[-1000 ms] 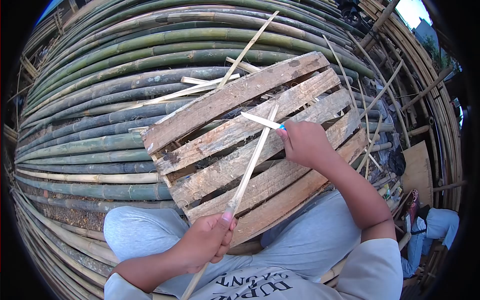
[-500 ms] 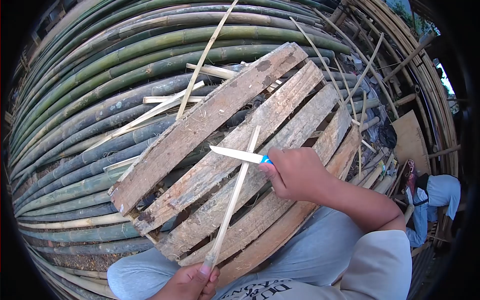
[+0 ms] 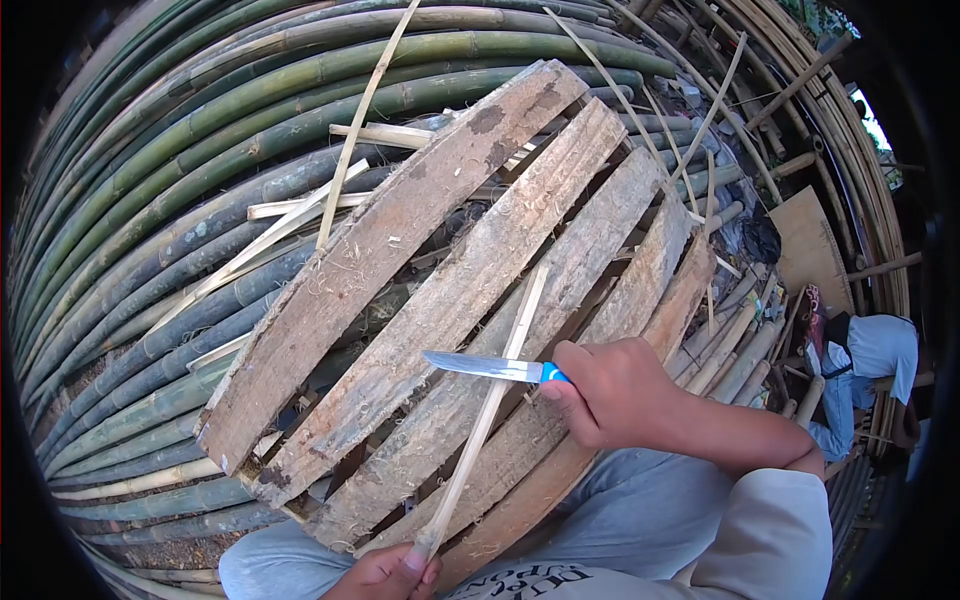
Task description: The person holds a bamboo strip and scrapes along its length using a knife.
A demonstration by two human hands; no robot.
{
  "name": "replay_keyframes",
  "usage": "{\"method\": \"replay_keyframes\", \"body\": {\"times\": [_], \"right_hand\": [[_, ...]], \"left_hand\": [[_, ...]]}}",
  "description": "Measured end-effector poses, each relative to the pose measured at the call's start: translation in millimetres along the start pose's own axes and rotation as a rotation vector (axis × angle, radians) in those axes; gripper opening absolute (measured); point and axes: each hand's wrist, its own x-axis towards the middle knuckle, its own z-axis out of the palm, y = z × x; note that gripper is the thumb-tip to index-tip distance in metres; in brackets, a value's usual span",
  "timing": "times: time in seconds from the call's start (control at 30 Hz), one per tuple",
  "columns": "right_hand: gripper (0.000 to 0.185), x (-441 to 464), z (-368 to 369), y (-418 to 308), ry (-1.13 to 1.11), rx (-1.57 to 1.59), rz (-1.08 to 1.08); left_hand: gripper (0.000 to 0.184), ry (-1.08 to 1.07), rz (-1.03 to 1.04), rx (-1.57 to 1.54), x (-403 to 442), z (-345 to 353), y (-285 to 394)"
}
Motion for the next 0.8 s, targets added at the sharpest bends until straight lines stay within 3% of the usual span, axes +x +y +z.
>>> {"method": "replay_keyframes", "body": {"times": [0.33,0.57,0.8], "right_hand": [[0.029,-41.6,-15.8,-22.0,0.18,-0.063,0.029],[0.033,-66.6,-33.0,-42.1,0.166,-0.078,0.106],[0.042,-82.6,-66.7,-68.9,0.163,-0.045,0.213]], "left_hand": [[0.039,-0.006,0.173,0.138,-5.2,9.5,-22.3],[0.038,-0.161,0.163,0.104,-10.5,10.1,-38.4],[0.037,-0.196,0.289,0.096,-22.8,12.2,-45.3]]}}
